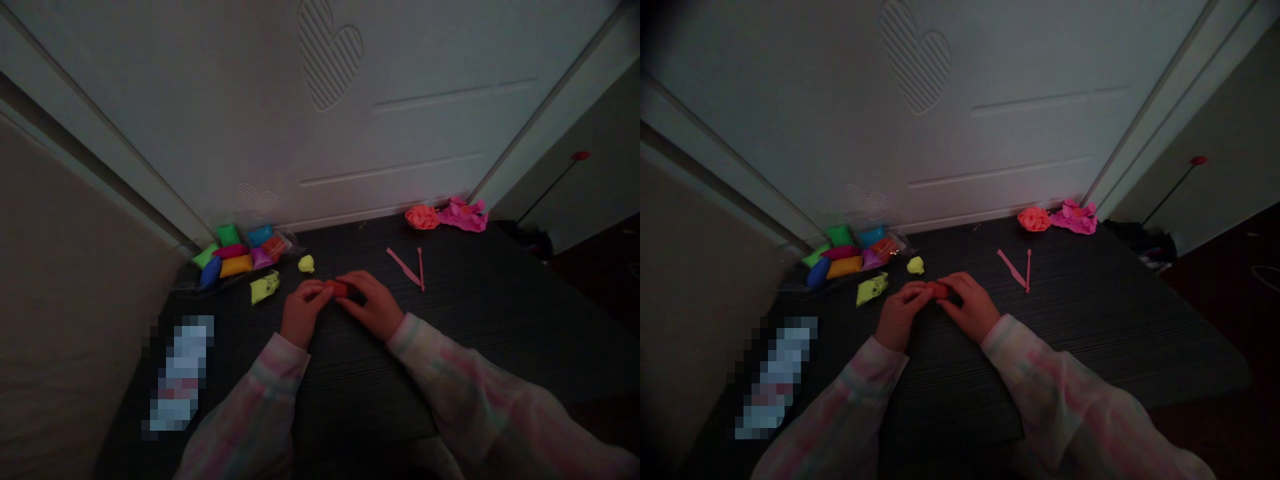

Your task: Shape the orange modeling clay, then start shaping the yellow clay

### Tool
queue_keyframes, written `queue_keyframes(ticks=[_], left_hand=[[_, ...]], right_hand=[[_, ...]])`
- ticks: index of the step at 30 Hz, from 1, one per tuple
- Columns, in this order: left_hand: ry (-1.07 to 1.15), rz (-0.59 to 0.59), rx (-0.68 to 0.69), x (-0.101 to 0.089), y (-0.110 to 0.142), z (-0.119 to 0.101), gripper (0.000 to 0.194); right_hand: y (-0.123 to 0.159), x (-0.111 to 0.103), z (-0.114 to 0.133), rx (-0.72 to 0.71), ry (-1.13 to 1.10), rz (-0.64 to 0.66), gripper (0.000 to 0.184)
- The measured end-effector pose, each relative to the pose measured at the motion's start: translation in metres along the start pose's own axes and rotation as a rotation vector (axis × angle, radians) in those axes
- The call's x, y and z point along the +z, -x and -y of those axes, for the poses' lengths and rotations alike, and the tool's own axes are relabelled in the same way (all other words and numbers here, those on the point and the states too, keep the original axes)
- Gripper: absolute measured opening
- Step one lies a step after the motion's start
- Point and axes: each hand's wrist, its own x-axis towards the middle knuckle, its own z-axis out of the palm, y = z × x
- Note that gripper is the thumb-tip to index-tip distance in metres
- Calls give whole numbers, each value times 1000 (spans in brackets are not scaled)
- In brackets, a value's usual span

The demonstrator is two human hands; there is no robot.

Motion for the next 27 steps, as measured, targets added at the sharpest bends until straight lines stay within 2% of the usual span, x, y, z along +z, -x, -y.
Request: queue_keyframes(ticks=[17, 27], left_hand=[[35, 17, -16, 0, -2, 3, 15], [94, -15, -38, 1, -2, 7, 16]], right_hand=[[0, -2, 1, 10, 7, 28, 24], [0, -2, 1, 11, -4, 34, 24]])
